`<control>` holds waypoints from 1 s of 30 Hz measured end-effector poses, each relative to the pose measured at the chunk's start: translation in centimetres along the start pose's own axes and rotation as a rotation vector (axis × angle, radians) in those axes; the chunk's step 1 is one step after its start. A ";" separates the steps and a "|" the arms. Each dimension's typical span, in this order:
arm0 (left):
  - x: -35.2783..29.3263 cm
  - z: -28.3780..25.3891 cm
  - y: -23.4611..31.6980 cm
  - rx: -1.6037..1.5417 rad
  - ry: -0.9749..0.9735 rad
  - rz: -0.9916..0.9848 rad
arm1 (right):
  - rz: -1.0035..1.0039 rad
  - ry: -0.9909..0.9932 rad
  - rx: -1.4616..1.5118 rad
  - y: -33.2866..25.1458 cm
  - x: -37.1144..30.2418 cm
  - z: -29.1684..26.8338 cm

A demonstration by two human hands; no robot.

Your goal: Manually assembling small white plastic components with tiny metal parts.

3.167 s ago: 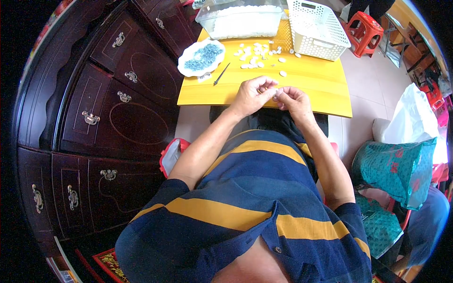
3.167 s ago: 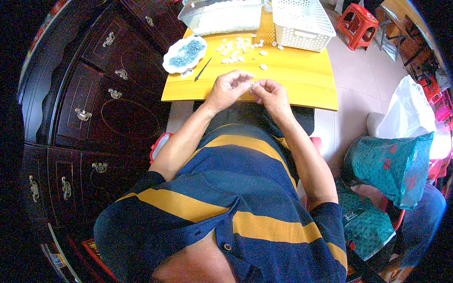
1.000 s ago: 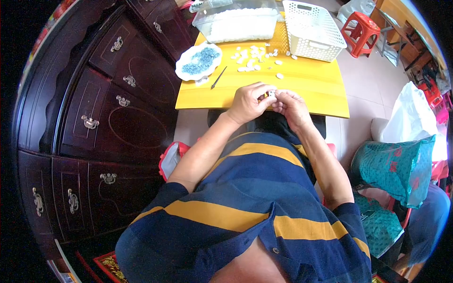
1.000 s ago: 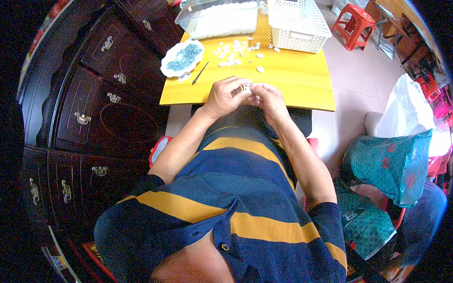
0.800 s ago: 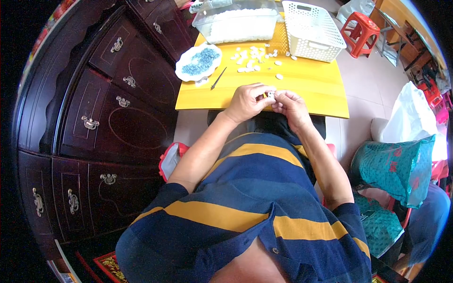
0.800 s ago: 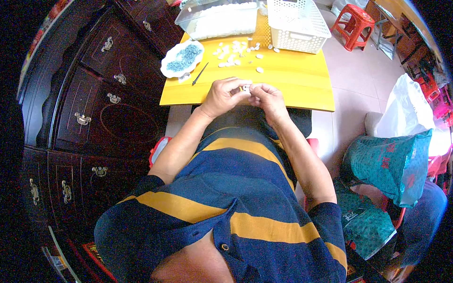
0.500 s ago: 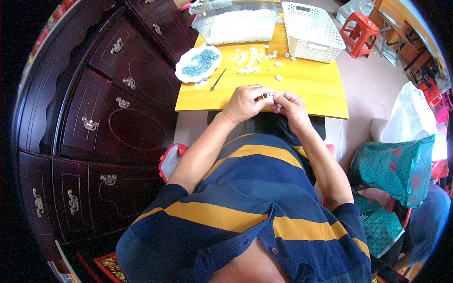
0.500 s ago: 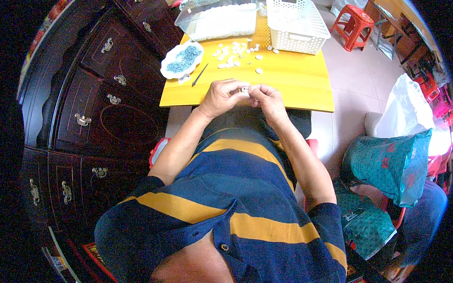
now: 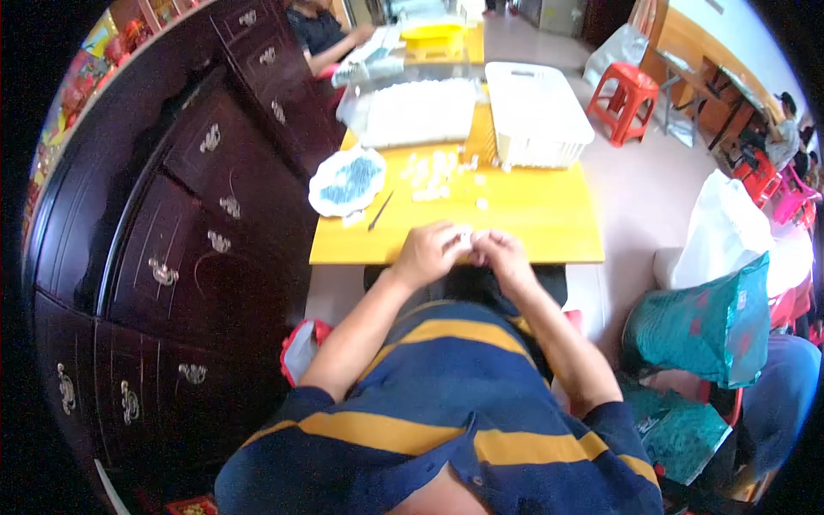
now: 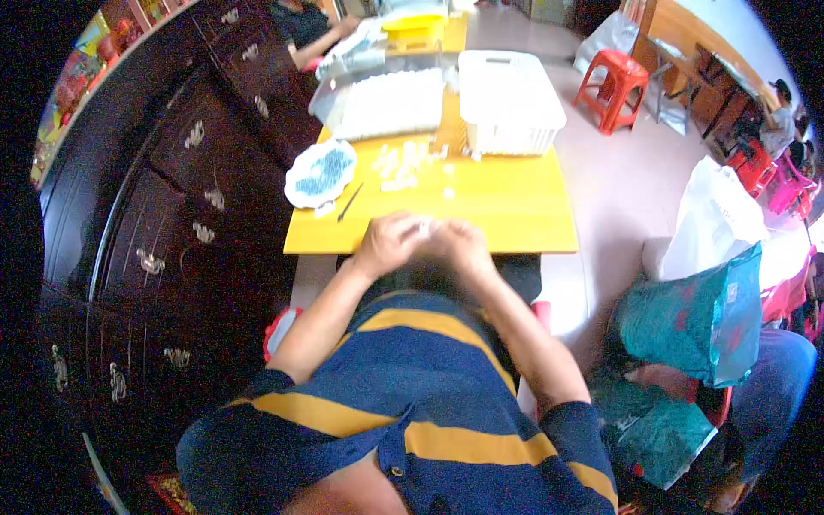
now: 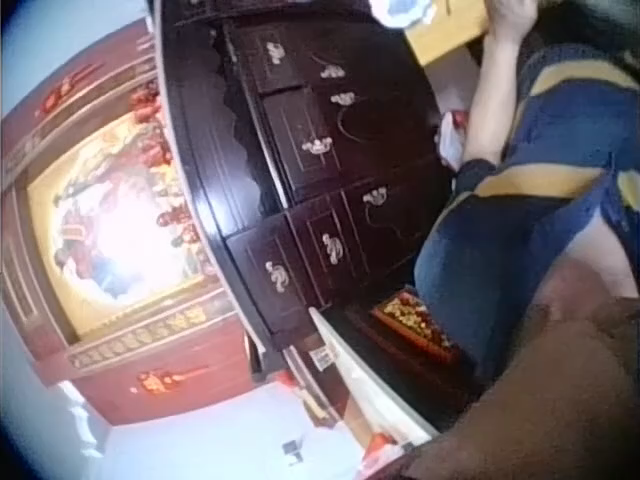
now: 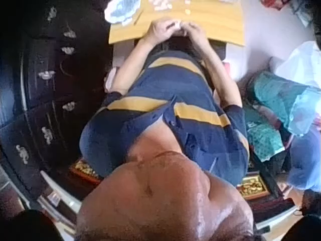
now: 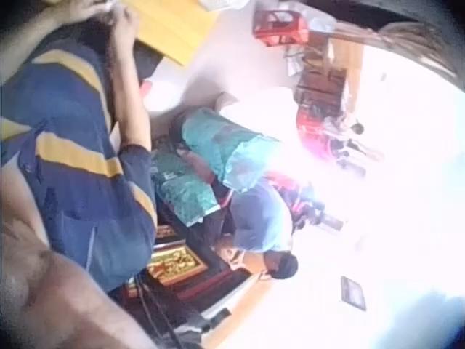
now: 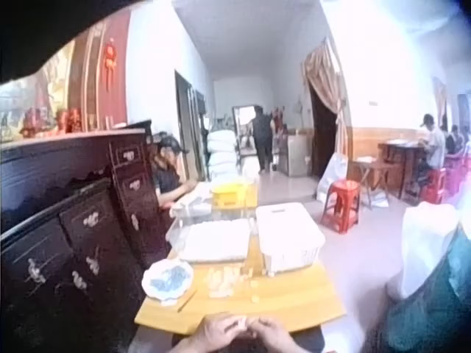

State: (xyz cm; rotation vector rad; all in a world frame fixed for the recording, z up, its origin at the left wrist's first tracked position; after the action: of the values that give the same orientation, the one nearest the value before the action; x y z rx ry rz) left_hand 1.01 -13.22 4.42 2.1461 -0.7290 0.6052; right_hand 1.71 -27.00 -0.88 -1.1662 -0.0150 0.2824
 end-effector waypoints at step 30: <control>0.2 0.5 -0.8 -0.160 -0.050 -0.120 | -0.050 -0.018 -0.078 1.0 1.0 -1.4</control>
State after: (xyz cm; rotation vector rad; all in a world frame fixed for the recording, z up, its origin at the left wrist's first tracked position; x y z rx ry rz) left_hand 1.78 -13.23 3.90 2.0463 -0.6478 0.4168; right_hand 2.73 -27.68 -2.47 -1.2392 -0.0716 0.2494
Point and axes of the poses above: each hand's wrist, its own x-axis towards the middle knuckle, its own z-axis out of the palm, y = z × x, the point moved 6 cm from there along x, towards the middle knuckle, and after that the axes turned 2 degrees about y, right-handed, at the moved point
